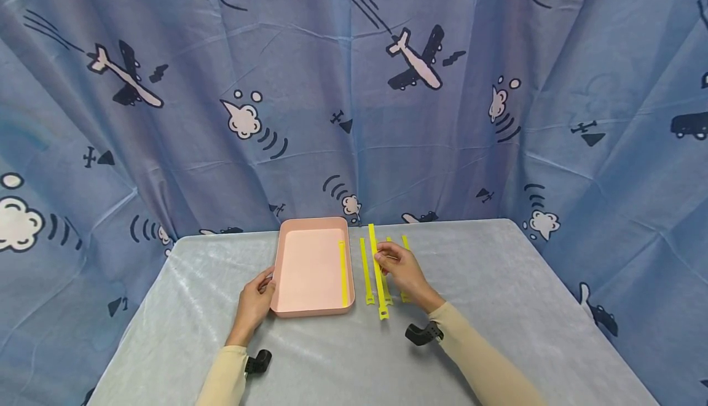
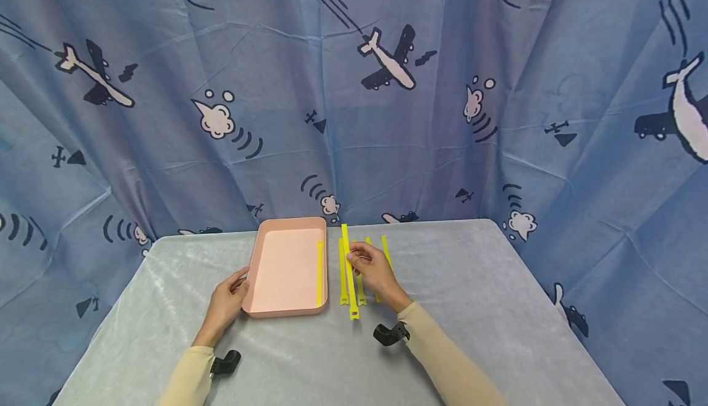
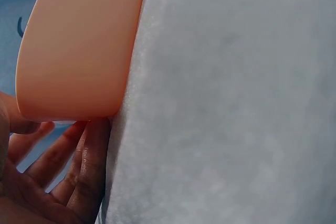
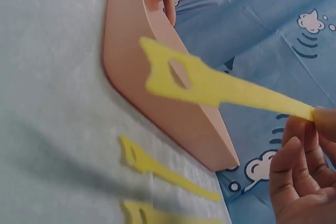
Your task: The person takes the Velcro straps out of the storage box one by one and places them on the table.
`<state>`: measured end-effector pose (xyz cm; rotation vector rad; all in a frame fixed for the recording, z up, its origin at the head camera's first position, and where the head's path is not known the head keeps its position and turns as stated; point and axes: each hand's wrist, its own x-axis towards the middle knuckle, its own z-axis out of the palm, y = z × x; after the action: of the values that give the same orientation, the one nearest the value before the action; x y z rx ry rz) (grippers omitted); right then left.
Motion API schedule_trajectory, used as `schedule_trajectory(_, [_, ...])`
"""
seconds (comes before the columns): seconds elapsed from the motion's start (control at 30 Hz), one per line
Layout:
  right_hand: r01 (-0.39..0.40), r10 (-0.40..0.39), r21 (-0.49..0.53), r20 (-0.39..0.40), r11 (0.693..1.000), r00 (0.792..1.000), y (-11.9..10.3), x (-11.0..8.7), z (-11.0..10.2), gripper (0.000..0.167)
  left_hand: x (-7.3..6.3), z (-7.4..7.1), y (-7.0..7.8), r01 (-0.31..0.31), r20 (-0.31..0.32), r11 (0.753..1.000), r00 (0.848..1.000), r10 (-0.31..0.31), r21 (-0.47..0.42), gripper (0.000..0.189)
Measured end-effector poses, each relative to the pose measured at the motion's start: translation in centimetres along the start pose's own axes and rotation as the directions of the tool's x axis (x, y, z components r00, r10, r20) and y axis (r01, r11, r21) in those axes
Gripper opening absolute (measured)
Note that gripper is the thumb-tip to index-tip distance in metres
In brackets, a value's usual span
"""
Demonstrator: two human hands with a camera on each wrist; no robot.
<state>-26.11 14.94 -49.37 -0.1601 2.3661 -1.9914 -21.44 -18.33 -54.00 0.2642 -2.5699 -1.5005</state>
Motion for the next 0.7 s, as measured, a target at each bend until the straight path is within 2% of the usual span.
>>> schedule_trajectory(0.23, [-0.044,0.044,-0.012,0.003,0.999,0.999,0.5,0.1,-1.3,0.032,0.1,-0.1,-0.1,0.014,0.004,1.0,1.0,-0.014,-0.005,0.041])
schedule_trajectory(0.43, [-0.073,0.072,-0.063,-0.003,0.995,0.997,0.8,0.4,-2.5,0.034,0.2,-0.4,-0.2,0.021,0.016,1.0,1.0,-0.021,-0.007,0.041])
schedule_trajectory(0.7, [-0.105,0.105,-0.112,-0.007,0.988,0.994,1.2,1.0,-5.3,0.036,0.0,-0.3,0.0,0.032,0.026,0.999,0.999,-0.032,-0.019,0.041])
